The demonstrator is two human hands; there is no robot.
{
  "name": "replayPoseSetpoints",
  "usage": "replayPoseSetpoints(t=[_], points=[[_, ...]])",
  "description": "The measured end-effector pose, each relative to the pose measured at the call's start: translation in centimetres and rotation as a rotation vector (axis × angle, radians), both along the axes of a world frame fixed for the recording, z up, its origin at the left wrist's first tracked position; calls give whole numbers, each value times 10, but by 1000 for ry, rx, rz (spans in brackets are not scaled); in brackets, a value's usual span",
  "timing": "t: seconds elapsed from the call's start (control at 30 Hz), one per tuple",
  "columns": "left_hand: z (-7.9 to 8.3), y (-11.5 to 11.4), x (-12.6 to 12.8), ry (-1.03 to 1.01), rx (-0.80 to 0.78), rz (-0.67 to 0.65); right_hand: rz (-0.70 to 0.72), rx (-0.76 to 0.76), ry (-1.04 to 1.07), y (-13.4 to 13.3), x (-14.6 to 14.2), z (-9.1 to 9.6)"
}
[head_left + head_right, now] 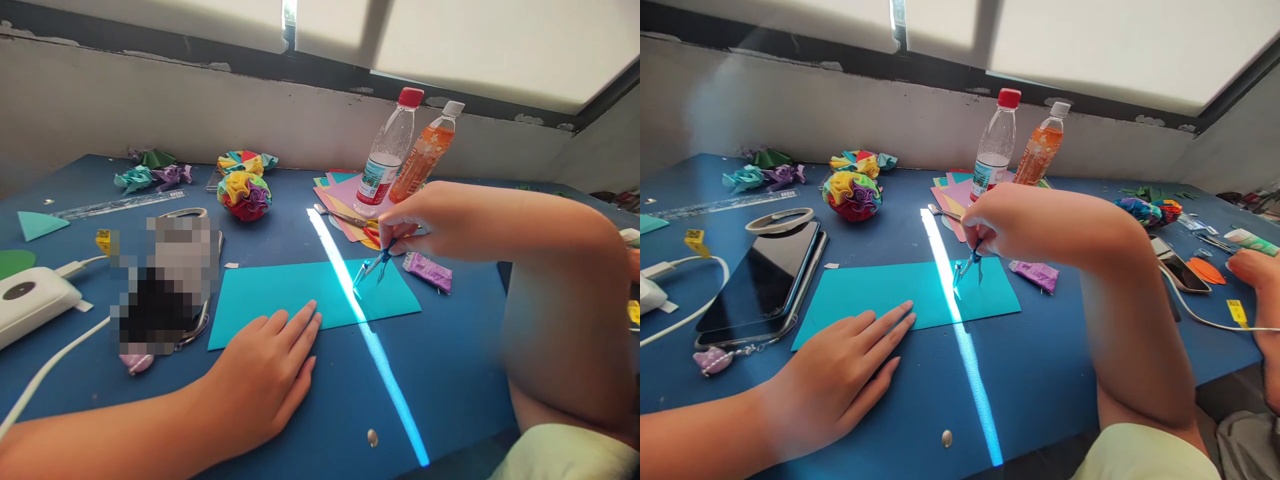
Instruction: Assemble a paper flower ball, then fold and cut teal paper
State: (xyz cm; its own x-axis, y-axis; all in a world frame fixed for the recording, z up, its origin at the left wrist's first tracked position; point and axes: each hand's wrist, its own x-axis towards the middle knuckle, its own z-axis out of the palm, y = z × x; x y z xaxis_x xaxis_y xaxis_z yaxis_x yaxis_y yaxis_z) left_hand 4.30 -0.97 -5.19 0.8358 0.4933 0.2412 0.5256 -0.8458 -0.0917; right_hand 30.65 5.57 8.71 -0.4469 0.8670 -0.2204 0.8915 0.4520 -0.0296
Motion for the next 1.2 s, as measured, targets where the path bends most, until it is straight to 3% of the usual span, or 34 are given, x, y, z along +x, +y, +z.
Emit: replayPoseSetpoints(t=[0.3,0.5,0.73,0.93,1.2], points=[[-2,2,-2,-30,1,-24,-5,17,-41,-2,0,1],[-2,2,-1,-22,13,-22,-3,1,-3,0,-4,2],[0,2,-1,-1,18,-21,30,90,128,-7,-6,-5],[-1,1,0,-3,0,-17,-91,247,228,-14,12,-22],[-2,1,-1,0,22,-21,-179,294,164,-20,28,-28]])
